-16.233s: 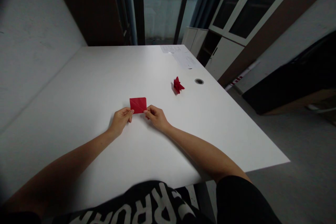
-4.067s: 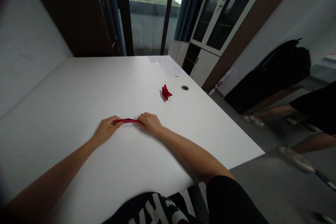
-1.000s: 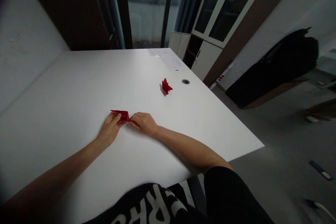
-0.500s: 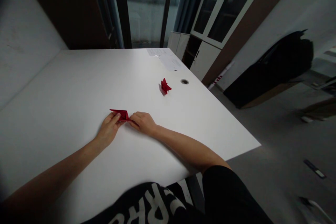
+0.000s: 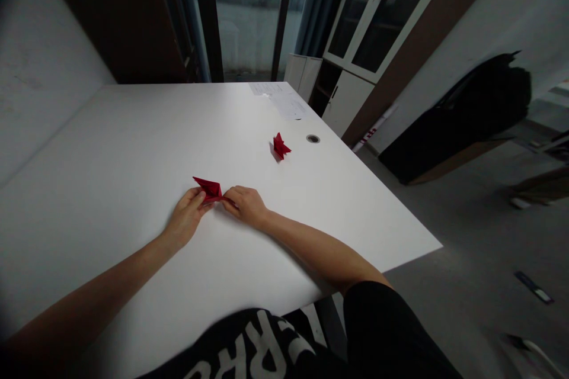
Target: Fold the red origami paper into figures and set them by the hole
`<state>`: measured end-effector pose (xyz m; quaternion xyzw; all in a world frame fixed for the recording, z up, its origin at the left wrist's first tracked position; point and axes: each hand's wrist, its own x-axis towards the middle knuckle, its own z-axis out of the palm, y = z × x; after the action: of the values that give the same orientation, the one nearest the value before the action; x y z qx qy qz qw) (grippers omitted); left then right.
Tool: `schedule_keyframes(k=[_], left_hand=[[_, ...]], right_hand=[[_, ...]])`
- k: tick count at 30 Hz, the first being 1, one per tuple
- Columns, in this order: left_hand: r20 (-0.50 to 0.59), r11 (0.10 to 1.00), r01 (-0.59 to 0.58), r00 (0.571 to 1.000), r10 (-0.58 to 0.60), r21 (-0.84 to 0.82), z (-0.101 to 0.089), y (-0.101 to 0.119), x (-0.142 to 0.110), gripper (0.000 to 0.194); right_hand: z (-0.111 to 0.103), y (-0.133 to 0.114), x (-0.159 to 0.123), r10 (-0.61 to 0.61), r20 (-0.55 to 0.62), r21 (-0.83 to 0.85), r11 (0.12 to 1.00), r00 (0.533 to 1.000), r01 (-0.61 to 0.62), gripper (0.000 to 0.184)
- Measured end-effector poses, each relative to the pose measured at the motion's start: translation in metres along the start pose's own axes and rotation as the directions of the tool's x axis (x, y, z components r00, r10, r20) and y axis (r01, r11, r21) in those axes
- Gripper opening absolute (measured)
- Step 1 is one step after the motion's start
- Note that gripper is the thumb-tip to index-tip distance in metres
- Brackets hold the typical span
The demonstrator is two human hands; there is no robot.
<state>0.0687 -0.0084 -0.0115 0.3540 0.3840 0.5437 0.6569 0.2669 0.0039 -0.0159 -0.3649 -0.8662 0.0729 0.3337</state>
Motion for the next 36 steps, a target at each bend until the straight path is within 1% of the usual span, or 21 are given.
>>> schedule_keyframes(k=[3,5,6,8,10,12,14,15,17,19,21,23,25,26,27,29,31,32,33,35,36], left_hand=[[-0.028,1.0,0.017,0.999,-0.017,0.023,-0.003,0.0,0.001,0.032],[-0.057,1.0,0.018,0.998,-0.017,0.025,-0.006,0.001,0.003,0.031],[-0.068,1.0,0.016,0.998,-0.014,0.026,-0.008,0.002,0.004,0.031],[-0.086,0.999,0.01,0.996,-0.007,0.033,-0.011,0.005,0.007,0.03],[-0.113,0.999,0.0,0.994,0.005,0.051,-0.012,0.009,0.009,0.03],[-0.145,0.997,-0.007,0.989,0.018,0.073,-0.014,0.013,0.011,0.03],[-0.165,0.996,-0.011,0.986,0.025,0.087,-0.014,0.017,0.011,0.029],[-0.171,0.996,-0.01,0.985,0.026,0.091,-0.015,0.018,0.012,0.029],[-0.179,0.994,-0.01,0.983,0.029,0.107,-0.016,0.02,0.012,0.028],[-0.18,0.992,-0.012,0.983,0.035,0.127,-0.017,0.02,0.014,0.027],[-0.168,0.987,-0.014,0.985,0.041,0.159,-0.018,0.022,0.016,0.025],[-0.141,0.974,-0.023,0.988,0.056,0.227,-0.02,0.026,0.017,0.023],[-0.08,0.922,-0.058,0.992,0.095,0.382,-0.026,0.033,0.014,0.02],[-0.03,0.867,-0.093,0.992,0.123,0.489,-0.03,0.038,0.011,0.019],[0.029,0.787,-0.141,0.988,0.154,0.601,-0.036,0.043,0.006,0.018],[0.135,0.607,-0.243,0.966,0.219,0.757,-0.052,0.054,-0.007,0.016],[0.195,0.457,-0.322,0.933,0.303,0.829,-0.071,0.061,-0.023,0.017],[0.231,0.379,-0.357,0.912,0.34,0.854,-0.081,0.063,-0.03,0.023],[0.267,0.307,-0.383,0.894,0.359,0.871,-0.091,0.063,-0.038,0.033],[0.332,0.176,-0.404,0.882,0.333,0.898,-0.11,0.061,-0.049,0.053],[0.349,0.121,-0.399,0.887,0.304,0.909,-0.118,0.059,-0.053,0.061]], right_hand=[[-0.008,0.023,0.001,0.129,-0.008,-0.09,0.987,0.992,-0.13,0.018],[-0.018,0.046,0.002,0.26,-0.04,-0.188,0.946,0.965,-0.263,0.02],[-0.025,0.059,0.002,0.349,-0.077,-0.236,0.904,0.934,-0.358,0.021],[-0.038,0.083,0.001,0.504,-0.151,-0.321,0.789,0.85,-0.524,0.025],[-0.049,0.103,-0.001,0.614,-0.223,-0.362,0.669,0.757,-0.649,0.025],[-0.057,0.116,-0.005,0.696,-0.25,-0.375,0.571,0.673,-0.73,0.024],[-0.061,0.123,-0.008,0.737,-0.267,-0.367,0.517,0.62,-0.773,0.022],[-0.062,0.124,-0.009,0.745,-0.278,-0.357,0.505,0.606,-0.786,0.021],[-0.064,0.124,-0.009,0.744,-0.307,-0.331,0.501,0.594,-0.799,0.02],[-0.064,0.121,-0.007,0.73,-0.325,-0.31,0.518,0.601,-0.797,0.021],[-0.063,0.113,-0.007,0.702,-0.319,-0.289,0.568,0.637,-0.771,0.021],[-0.058,0.102,-0.007,0.646,-0.27,-0.261,0.665,0.714,-0.7,0.019],[-0.051,0.086,-0.009,0.55,-0.173,-0.226,0.785,0.817,-0.577,0.018],[-0.047,0.078,-0.009,0.493,-0.121,-0.209,0.836,0.862,-0.507,0.019],[-0.043,0.069,-0.009,0.431,-0.083,-0.192,0.878,0.898,-0.439,0.02],[-0.037,0.053,-0.007,0.335,-0.069,-0.14,0.929,0.94,-0.341,0.022],[-0.031,0.039,-0.005,0.272,-0.089,-0.098,0.955,0.958,-0.28,0.027],[-0.029,0.034,-0.005,0.245,-0.089,-0.103,0.962,0.966,-0.253,0.03],[-0.026,0.03,-0.005,0.215,-0.061,-0.125,0.967,0.975,-0.221,0.035],[-0.02,0.023,-0.01,0.167,0.07,-0.195,0.969,0.983,-0.151,0.051],[-0.017,0.021,-0.014,0.159,0.153,-0.227,0.966,0.975,-0.122,0.06]])
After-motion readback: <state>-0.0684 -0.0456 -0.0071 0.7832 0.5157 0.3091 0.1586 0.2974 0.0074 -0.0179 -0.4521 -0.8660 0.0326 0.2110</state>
